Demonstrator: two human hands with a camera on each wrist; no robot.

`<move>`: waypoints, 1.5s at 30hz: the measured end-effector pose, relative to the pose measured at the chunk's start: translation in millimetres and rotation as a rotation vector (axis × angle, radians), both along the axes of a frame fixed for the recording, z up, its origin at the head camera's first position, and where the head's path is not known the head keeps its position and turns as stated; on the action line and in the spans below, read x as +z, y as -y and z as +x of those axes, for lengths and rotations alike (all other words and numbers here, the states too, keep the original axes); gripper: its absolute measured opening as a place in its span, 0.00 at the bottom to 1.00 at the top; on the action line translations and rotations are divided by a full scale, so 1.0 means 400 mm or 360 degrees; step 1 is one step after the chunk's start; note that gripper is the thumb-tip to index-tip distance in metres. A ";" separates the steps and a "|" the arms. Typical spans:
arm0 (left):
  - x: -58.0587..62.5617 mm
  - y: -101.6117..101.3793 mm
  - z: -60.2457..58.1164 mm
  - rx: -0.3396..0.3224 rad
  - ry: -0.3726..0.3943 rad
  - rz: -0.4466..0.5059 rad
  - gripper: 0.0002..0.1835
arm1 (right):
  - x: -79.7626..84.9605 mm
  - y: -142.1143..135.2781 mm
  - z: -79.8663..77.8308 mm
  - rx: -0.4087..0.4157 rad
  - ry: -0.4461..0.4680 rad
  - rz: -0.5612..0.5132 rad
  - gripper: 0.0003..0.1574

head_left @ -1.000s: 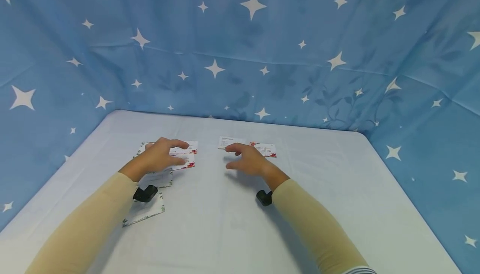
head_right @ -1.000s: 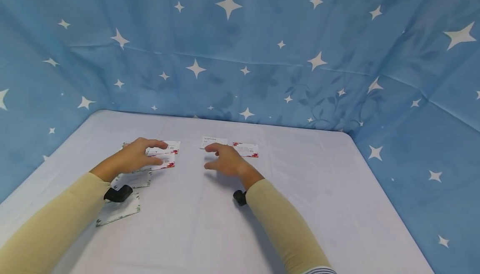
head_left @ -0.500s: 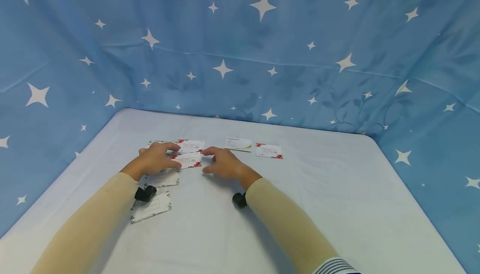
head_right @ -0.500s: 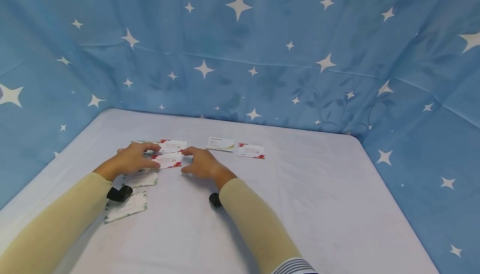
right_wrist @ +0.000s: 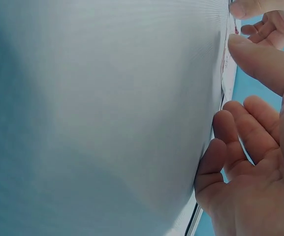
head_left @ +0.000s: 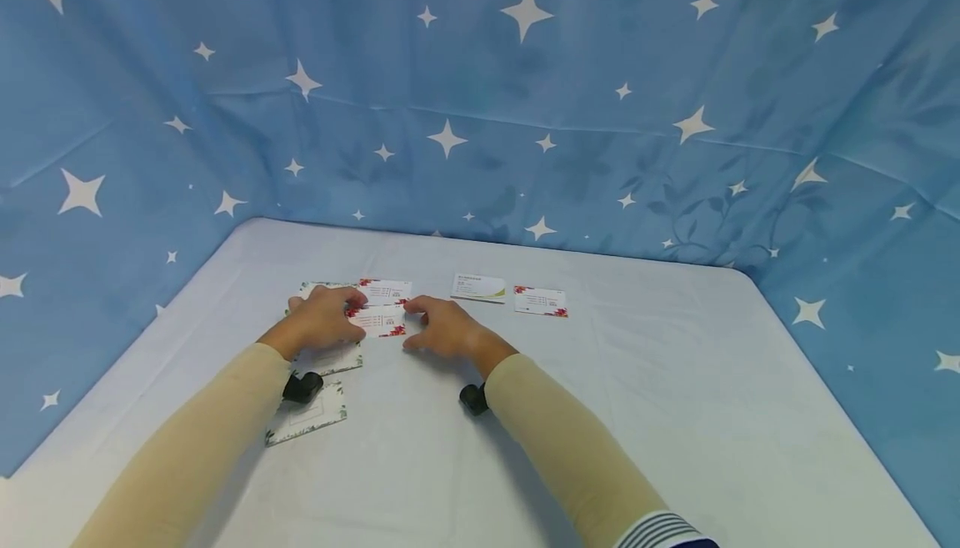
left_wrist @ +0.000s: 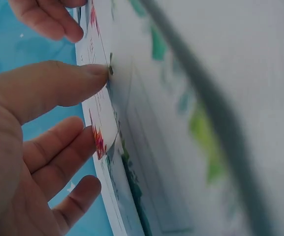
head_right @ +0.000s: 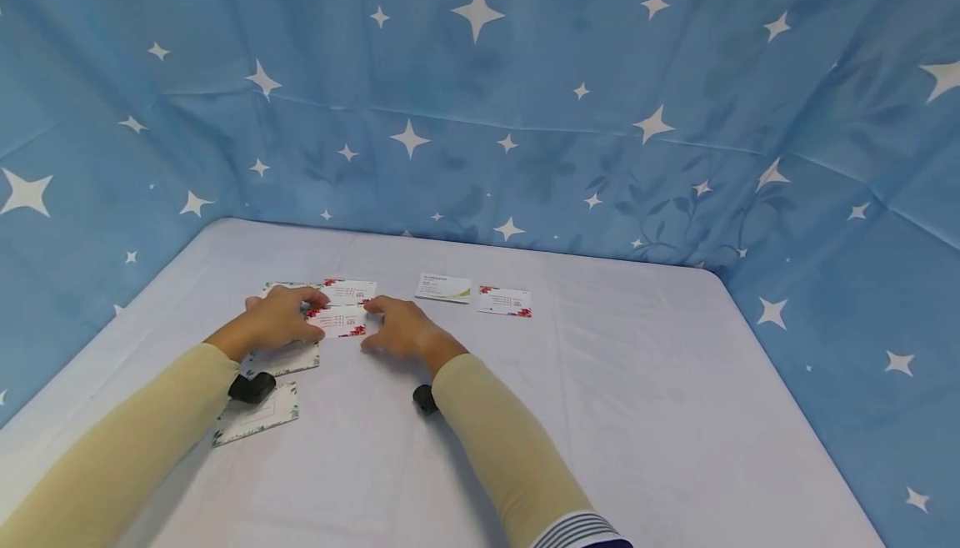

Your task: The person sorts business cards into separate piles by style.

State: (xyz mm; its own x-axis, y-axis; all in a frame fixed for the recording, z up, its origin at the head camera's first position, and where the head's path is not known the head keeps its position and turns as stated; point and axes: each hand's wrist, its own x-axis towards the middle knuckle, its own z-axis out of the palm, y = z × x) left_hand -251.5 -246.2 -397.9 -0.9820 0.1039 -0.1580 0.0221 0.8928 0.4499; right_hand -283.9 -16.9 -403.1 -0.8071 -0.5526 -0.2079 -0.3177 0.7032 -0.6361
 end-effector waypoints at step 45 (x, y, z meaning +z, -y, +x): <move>0.022 -0.097 0.002 -0.0261 -0.0175 0.0252 0.26 | 0.038 -0.175 -0.006 -0.0077 -0.0161 -0.0088 0.35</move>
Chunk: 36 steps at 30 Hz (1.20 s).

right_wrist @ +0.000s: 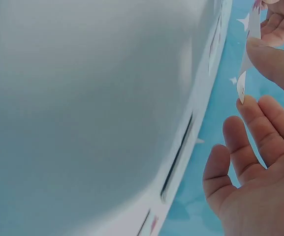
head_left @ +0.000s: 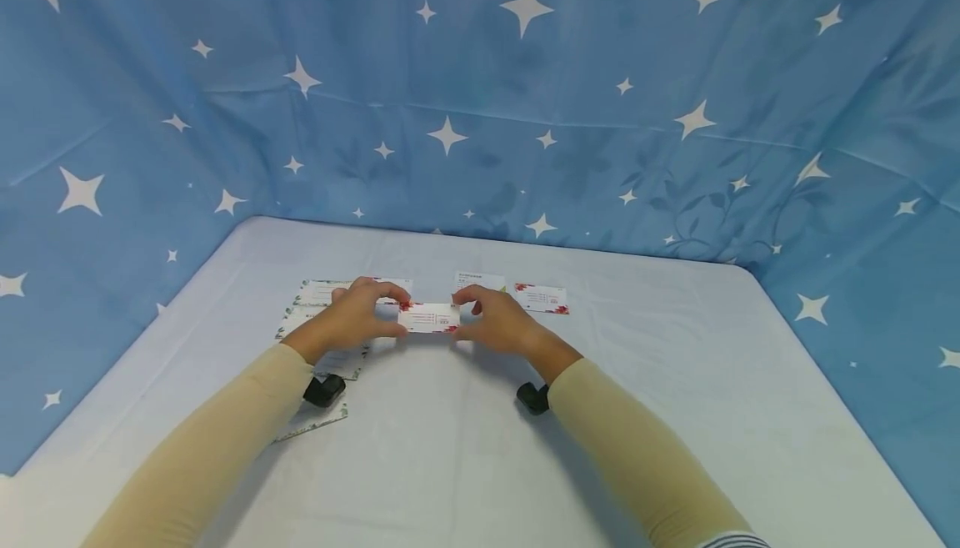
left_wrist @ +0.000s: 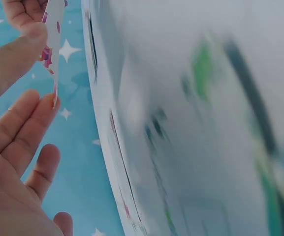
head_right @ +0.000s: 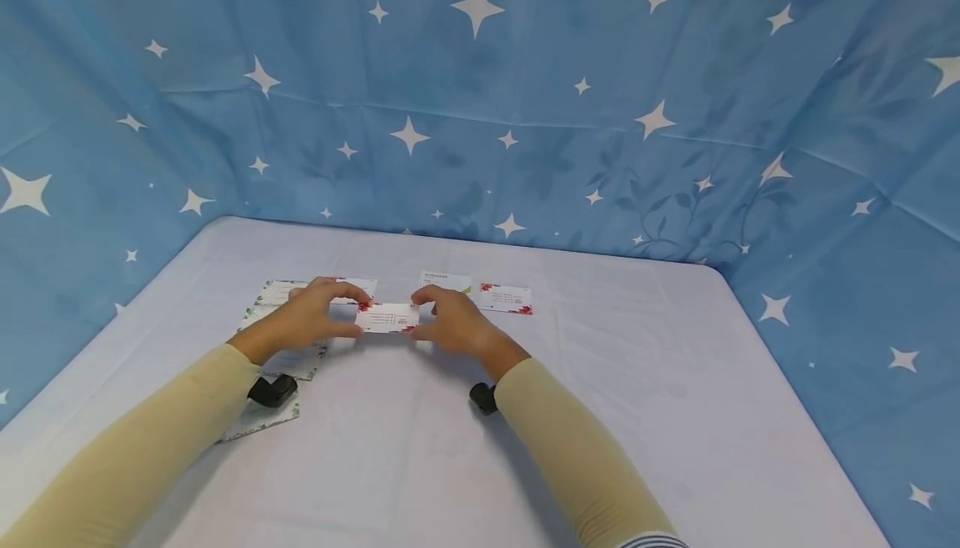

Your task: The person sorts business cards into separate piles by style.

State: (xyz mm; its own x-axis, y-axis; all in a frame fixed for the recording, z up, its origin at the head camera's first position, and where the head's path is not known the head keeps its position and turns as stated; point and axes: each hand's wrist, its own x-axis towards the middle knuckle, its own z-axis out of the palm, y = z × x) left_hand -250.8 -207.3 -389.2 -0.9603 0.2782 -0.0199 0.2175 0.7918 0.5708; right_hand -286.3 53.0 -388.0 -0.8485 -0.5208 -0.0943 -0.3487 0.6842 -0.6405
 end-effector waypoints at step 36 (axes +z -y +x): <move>-0.039 -0.397 -0.186 -0.0079 -0.0047 -0.0077 0.23 | -0.007 -0.331 -0.089 -0.0407 -0.0013 0.0064 0.34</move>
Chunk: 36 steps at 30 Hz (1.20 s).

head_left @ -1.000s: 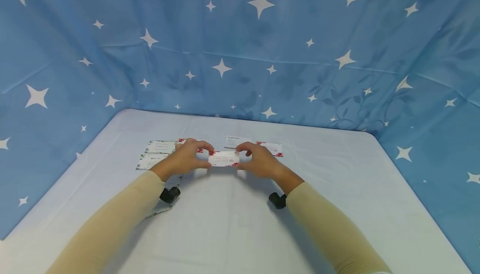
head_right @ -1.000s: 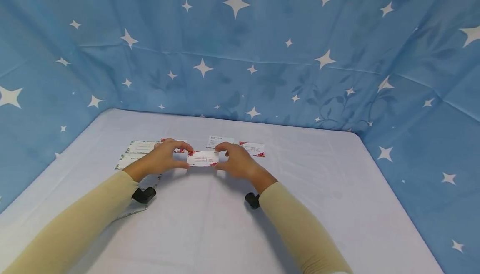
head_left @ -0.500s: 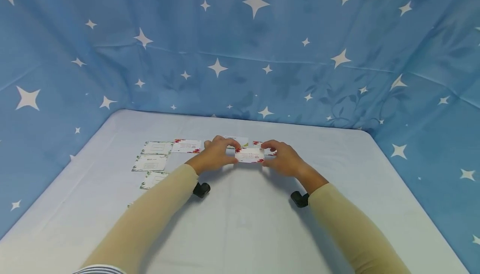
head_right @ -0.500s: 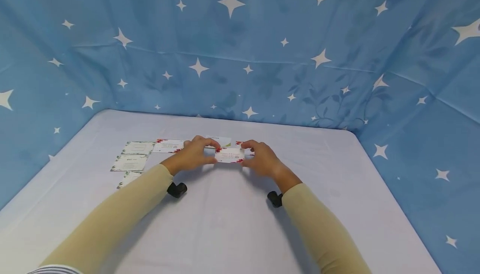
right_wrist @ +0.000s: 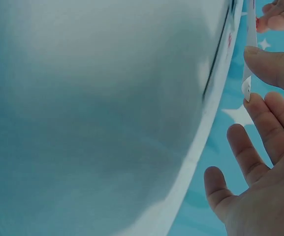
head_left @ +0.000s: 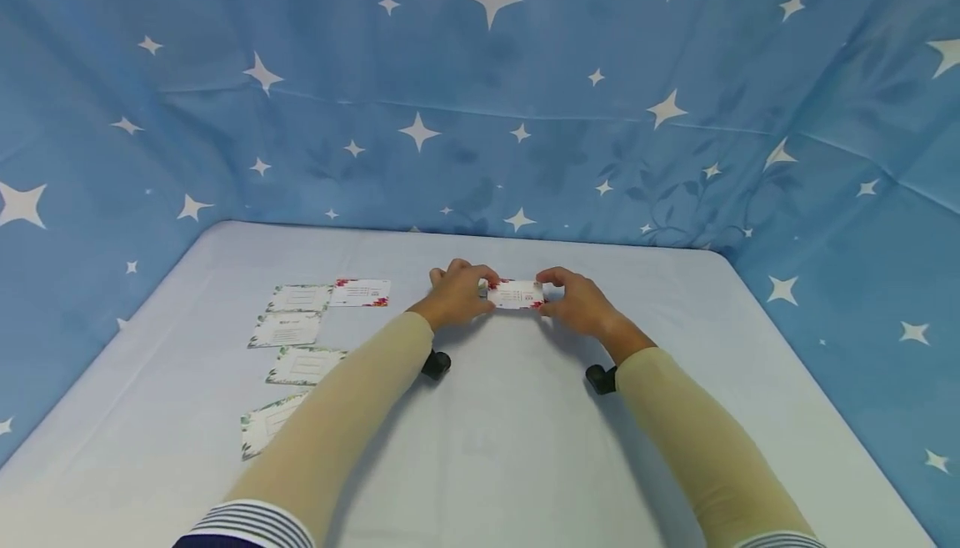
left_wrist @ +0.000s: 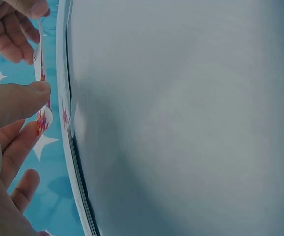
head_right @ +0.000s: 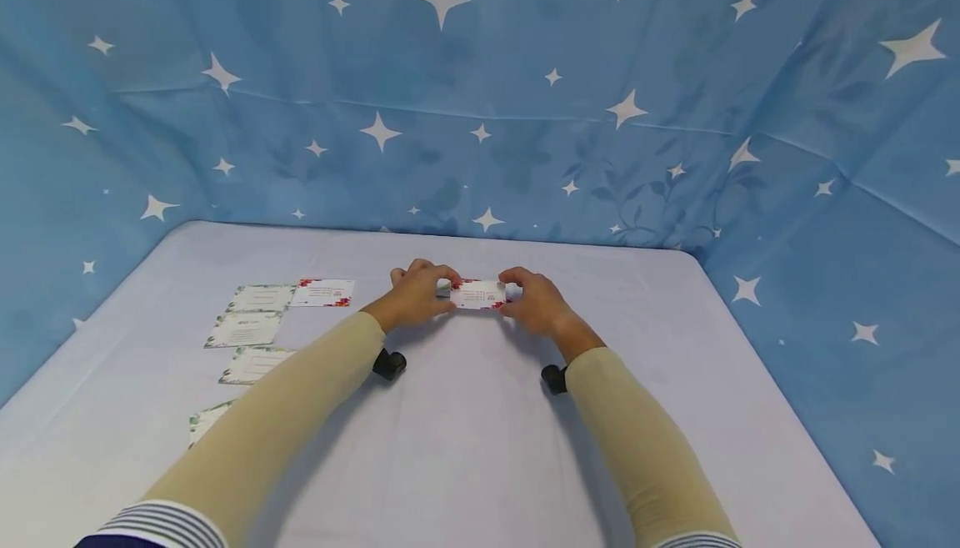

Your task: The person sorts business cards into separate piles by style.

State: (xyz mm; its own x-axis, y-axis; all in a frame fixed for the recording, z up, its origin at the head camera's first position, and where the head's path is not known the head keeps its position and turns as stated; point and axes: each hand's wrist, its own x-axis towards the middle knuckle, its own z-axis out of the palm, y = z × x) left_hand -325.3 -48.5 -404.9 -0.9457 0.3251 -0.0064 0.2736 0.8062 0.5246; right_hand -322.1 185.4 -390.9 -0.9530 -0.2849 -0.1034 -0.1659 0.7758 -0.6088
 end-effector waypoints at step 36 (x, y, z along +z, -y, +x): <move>0.019 -0.058 -0.044 -0.0032 0.0126 -0.0300 0.23 | -0.037 -0.013 -0.055 -0.0147 0.0155 0.0041 0.37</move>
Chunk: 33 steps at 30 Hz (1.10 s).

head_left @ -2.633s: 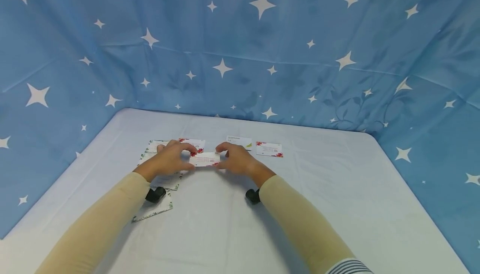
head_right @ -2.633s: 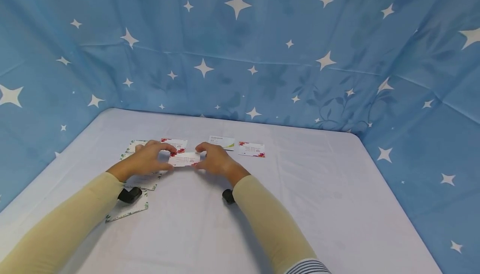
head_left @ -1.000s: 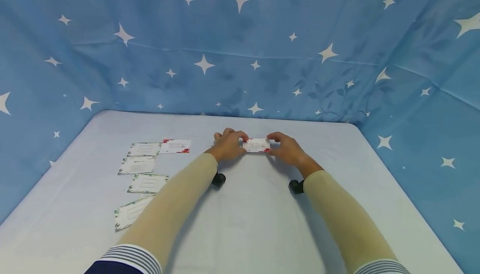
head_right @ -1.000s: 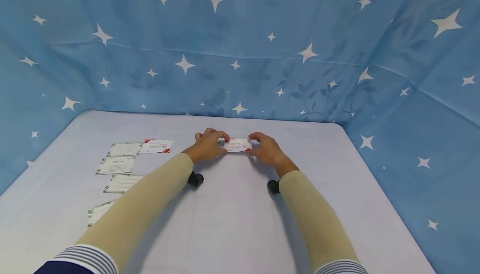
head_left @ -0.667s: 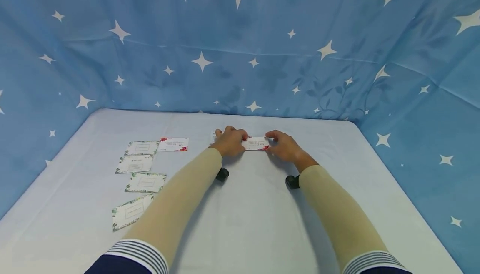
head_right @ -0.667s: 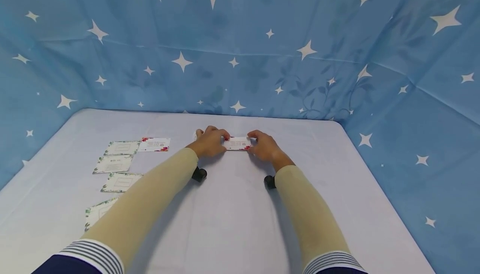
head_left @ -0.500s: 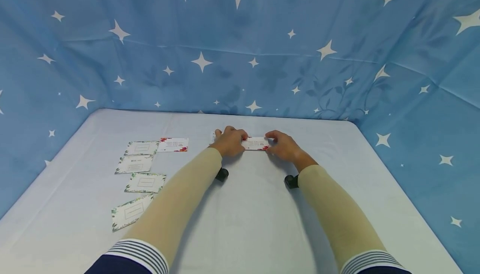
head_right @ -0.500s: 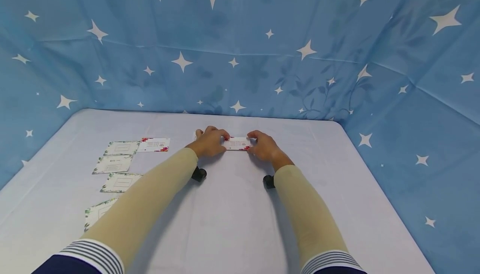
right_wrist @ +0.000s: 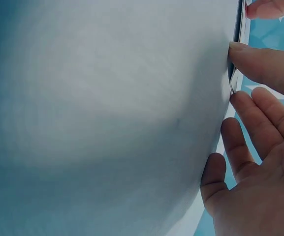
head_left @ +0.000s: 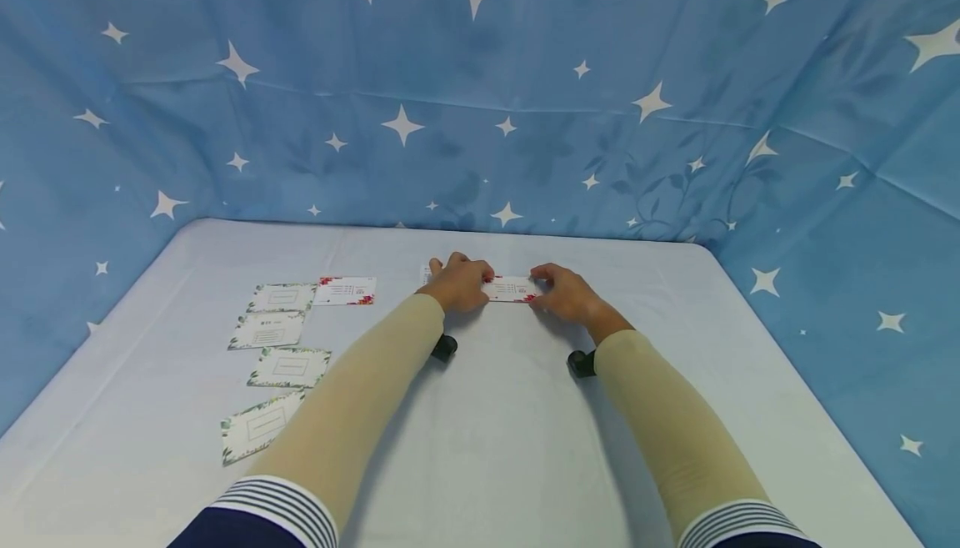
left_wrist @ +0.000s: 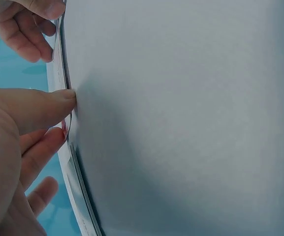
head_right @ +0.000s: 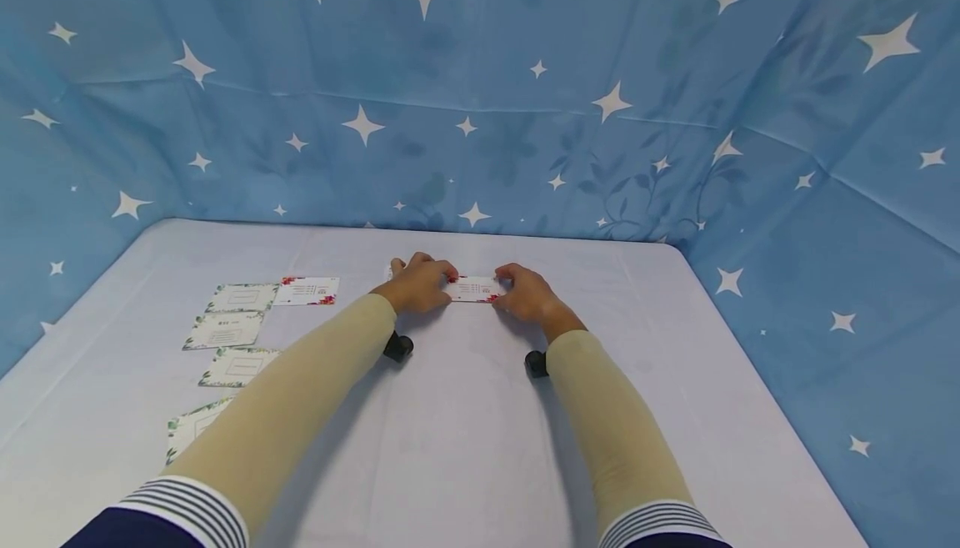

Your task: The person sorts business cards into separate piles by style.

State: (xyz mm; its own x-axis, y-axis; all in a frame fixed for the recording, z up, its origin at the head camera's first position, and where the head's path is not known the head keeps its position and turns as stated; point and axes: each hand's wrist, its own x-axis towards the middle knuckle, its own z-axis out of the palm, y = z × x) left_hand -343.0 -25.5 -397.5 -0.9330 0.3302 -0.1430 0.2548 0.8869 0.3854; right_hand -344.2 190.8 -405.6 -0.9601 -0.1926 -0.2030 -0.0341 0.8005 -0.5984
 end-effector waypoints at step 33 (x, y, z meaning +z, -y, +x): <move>0.084 0.362 0.092 0.0052 0.0017 0.0210 0.34 | 0.052 0.188 0.063 0.0376 -0.0175 -0.0201 0.40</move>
